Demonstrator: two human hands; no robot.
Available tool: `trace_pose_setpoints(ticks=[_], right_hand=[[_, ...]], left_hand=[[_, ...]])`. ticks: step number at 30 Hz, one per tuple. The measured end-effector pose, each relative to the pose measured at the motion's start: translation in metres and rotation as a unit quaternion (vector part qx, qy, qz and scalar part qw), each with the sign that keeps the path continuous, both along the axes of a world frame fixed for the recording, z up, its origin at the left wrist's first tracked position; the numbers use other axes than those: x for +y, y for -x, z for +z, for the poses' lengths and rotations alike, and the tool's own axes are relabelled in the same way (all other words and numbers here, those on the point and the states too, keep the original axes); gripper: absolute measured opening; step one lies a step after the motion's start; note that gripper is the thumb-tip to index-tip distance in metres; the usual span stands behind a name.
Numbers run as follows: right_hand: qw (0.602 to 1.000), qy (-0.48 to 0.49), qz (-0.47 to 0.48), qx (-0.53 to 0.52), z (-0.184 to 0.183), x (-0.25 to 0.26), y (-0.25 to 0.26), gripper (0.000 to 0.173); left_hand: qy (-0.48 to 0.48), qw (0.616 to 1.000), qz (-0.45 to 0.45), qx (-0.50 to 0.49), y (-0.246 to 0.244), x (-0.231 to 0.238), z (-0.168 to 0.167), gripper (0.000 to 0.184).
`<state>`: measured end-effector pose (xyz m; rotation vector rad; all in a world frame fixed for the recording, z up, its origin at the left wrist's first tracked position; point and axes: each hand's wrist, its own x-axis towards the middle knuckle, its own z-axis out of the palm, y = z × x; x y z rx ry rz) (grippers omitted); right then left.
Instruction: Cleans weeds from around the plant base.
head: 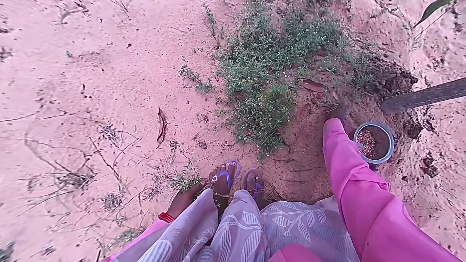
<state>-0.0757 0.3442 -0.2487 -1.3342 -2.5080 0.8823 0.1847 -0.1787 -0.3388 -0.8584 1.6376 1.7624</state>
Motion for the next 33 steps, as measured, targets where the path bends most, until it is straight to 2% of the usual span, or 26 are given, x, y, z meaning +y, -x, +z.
trace_pose_setpoints(ticks=[2,3,4,5,6,8,10,12,14,17,20,23,27,30,33], right_hand=[[0.987,0.085,-0.032,0.130,-0.016,-0.004,-0.013,0.040],[0.982,0.102,-0.017,0.160,-0.025,-0.007,-0.019,0.038],[0.986,0.084,0.034,0.143,-0.033,-0.009,-0.025,0.037],[0.989,0.026,0.120,0.084,-0.040,-0.008,-0.030,0.035],[0.974,-0.060,0.218,-0.009,-0.042,-0.008,-0.031,0.040],[0.916,-0.152,0.323,-0.184,-0.029,-0.024,-0.026,0.060],[0.887,-0.176,0.333,-0.267,-0.024,-0.040,-0.015,0.064],[0.893,-0.155,0.292,-0.305,-0.019,-0.055,-0.009,0.056],[0.902,-0.127,0.255,-0.323,-0.018,-0.069,-0.017,0.048],[0.905,-0.083,0.259,-0.327,-0.011,-0.084,-0.055,0.048],[0.887,-0.068,0.344,-0.302,-0.010,-0.070,-0.097,0.051],[0.864,-0.102,0.428,-0.243,-0.019,-0.044,-0.137,0.047],[0.866,-0.106,0.433,-0.225,-0.007,-0.072,-0.177,0.057],[0.825,-0.126,0.489,-0.252,-0.021,-0.097,-0.184,0.065],[0.817,-0.122,0.480,-0.296,-0.032,-0.110,-0.176,0.054]], left_hand=[[-0.003,1.000,0.008,-0.005,0.005,0.005,0.007,0.024],[-0.005,1.000,0.013,-0.004,0.007,0.007,0.010,0.023],[-0.010,1.000,0.016,0.006,0.010,0.009,0.012,0.022],[-0.013,1.000,0.018,0.016,0.014,0.011,0.016,0.022],[-0.014,0.999,0.019,0.023,0.020,0.013,0.023,0.022],[0.007,0.999,0.032,0.008,0.038,0.023,0.058,0.022],[0.048,0.997,0.062,-0.021,0.057,0.041,0.111,0.022],[0.037,0.995,0.095,-0.016,0.071,0.049,0.130,0.018],[0.005,0.995,0.099,-0.003,0.079,0.050,0.131,0.019],[-0.006,0.999,0.053,0.005,0.087,0.063,0.120,0.022],[0.009,0.999,-0.030,0.007,0.093,0.082,0.114,0.025],[0.020,0.996,-0.089,-0.003,0.096,0.099,0.106,0.031],[0.003,0.999,-0.037,0.025,0.088,0.107,0.081,0.030],[0.000,1.000,-0.010,-0.029,0.081,0.113,0.105,0.033],[0.041,0.995,-0.018,-0.091,0.075,0.115,0.123,0.037]])
